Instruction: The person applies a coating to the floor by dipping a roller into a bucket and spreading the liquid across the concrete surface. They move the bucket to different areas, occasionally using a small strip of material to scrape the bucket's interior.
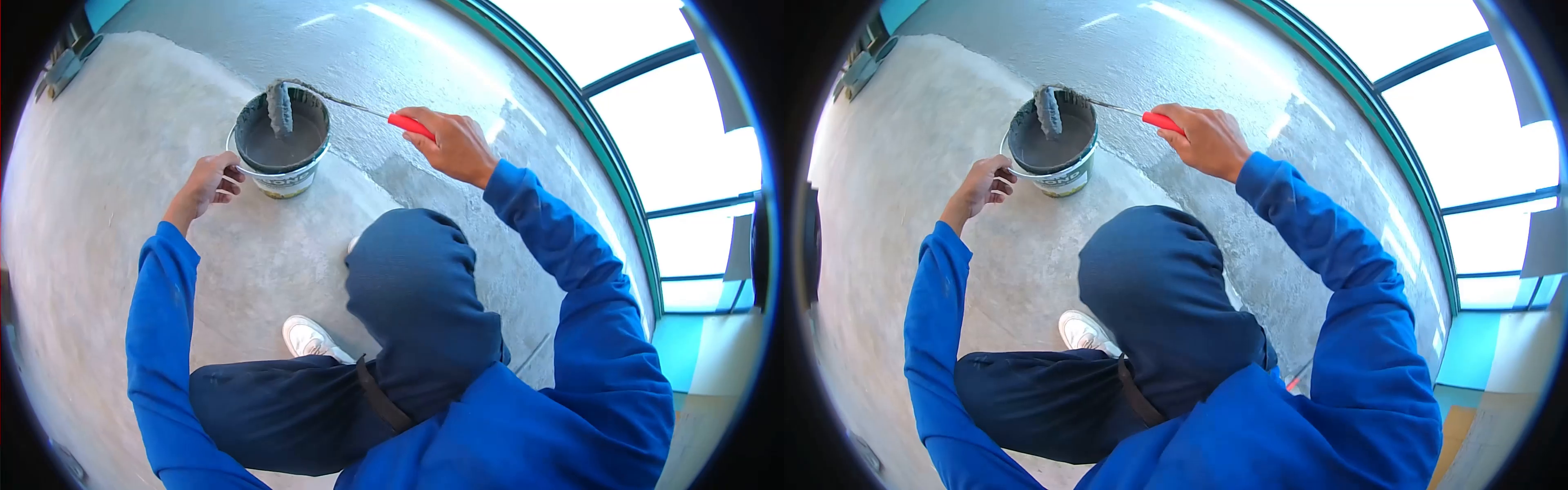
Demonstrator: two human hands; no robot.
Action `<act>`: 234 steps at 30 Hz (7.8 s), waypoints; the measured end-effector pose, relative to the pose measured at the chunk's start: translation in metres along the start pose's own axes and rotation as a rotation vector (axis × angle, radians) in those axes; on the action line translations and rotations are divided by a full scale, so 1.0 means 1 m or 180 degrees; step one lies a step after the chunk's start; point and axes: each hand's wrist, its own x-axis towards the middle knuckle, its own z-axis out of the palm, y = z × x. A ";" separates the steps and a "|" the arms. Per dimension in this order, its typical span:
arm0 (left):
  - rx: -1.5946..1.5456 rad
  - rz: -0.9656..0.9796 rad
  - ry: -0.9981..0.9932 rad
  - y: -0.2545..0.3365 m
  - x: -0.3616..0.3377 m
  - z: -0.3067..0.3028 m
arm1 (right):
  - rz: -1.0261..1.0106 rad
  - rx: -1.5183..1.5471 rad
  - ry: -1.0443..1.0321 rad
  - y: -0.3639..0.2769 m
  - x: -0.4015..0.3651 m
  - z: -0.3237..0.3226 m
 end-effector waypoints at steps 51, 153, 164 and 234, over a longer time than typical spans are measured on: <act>0.0890 -0.1415 -0.0562 0.031 0.022 -0.009 | 0.1850 0.1740 -0.0856 0.265 -0.306 0.129; 0.1167 -0.1127 -0.0661 0.024 0.023 -0.015 | 0.0203 -0.0290 -0.0327 0.126 -0.145 0.113; 0.1217 -0.1122 -0.0673 0.022 0.026 -0.017 | 0.0274 -0.0220 -0.0397 0.125 -0.136 0.107; 0.1032 -0.0948 -0.0611 0.015 0.022 -0.021 | 0.1565 0.0570 -0.0108 0.088 -0.308 0.097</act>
